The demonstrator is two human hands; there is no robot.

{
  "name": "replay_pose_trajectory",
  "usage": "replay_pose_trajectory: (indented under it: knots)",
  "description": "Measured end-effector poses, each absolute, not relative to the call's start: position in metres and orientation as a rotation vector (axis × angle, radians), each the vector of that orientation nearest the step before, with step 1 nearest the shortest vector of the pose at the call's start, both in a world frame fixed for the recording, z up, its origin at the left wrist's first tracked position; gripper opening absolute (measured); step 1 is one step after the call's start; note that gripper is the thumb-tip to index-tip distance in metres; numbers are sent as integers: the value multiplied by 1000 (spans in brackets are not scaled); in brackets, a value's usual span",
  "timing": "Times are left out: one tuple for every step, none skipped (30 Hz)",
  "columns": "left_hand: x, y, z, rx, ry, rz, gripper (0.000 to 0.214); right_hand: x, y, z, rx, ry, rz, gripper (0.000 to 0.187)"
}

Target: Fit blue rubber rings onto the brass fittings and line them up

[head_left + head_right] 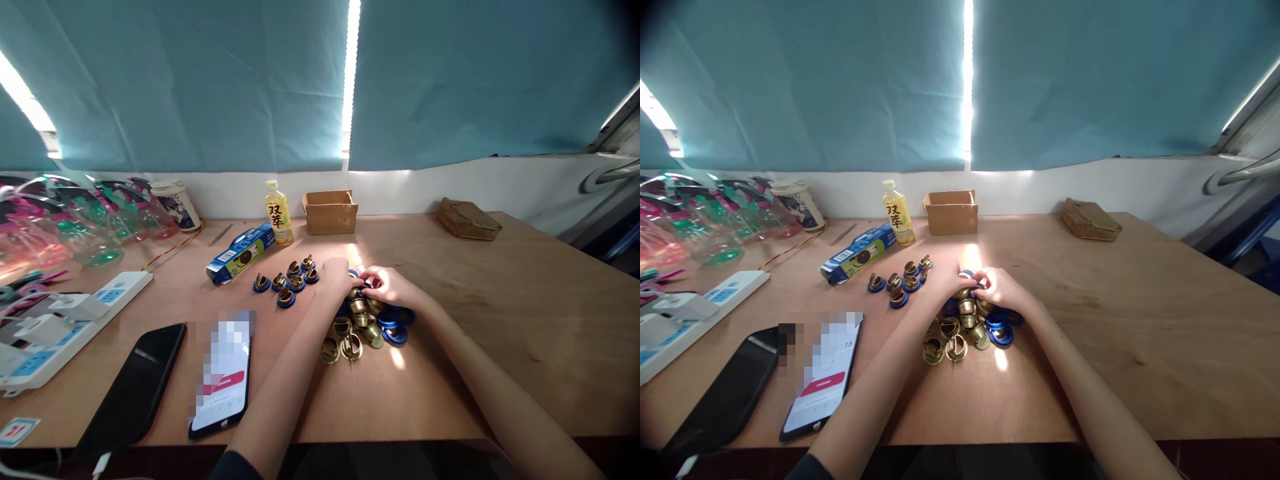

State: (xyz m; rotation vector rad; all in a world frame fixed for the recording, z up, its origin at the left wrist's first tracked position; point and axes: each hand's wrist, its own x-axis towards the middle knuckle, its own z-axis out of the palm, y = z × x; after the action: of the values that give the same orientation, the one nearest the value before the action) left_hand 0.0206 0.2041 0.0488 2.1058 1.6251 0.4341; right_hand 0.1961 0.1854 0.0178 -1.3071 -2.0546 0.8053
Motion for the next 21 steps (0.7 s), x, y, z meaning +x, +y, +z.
replay_pose_trajectory:
  knots:
    - [22,205,48,2090,1615,440,33,196,185,19,-1300,-2071,801,22]
    - [24,205,47,2072,1604,456,33,196,184,20,-1297,-2084,799,23]
    - [24,204,46,2052,1590,483,33,196,183,20,-1295,-2093,795,23]
    - [24,203,47,2031,1570,521,33,196,183,21,-1295,-2099,790,23]
    - [23,201,48,2008,1545,570,32,196,182,22,-1297,-2100,783,23]
    - [21,199,49,1981,1518,628,31,196,182,22,-1301,-2096,772,22]
    - [18,196,51,1951,1486,691,29,196,182,23,-1308,-2086,758,20]
    - [14,193,53,1914,1454,758,23,195,183,23,-1318,-2073,742,18]
    - [9,190,55,1873,1423,823,18,195,183,23,-1328,-2057,725,16]
    - [4,187,57,1829,1389,884,15,194,183,24,-1335,-2040,714,14]
    - [-1,183,58,1776,1349,943,13,194,182,25,-1335,-2023,712,13]
    - [-6,180,58,1716,1302,999,12,194,182,27,-1333,-2007,718,14]
    - [-11,177,58,1645,1247,1047,13,194,181,31,-1328,-1989,730,14]
    - [-14,173,57,1565,1189,1082,17,195,179,35,-1316,-1965,746,15]
    - [-17,169,55,1478,1132,1110,20,195,177,40,-1300,-1936,761,16]
    - [-19,165,53,1389,1078,1131,22,194,175,46,-1282,-1906,774,17]
    - [-20,161,51,1300,1033,1154,23,193,172,53,-1257,-1873,783,18]
    - [-20,156,49,1218,991,1165,24,191,169,59,-1234,-1841,790,19]
    - [-19,152,47,1143,954,1172,25,188,166,65,-1222,-1815,798,20]
    - [-18,148,46,1070,924,1182,26,184,162,69,-1213,-1778,801,20]
    - [-17,144,45,1003,899,1194,27,179,159,72,-1208,-1728,813,20]
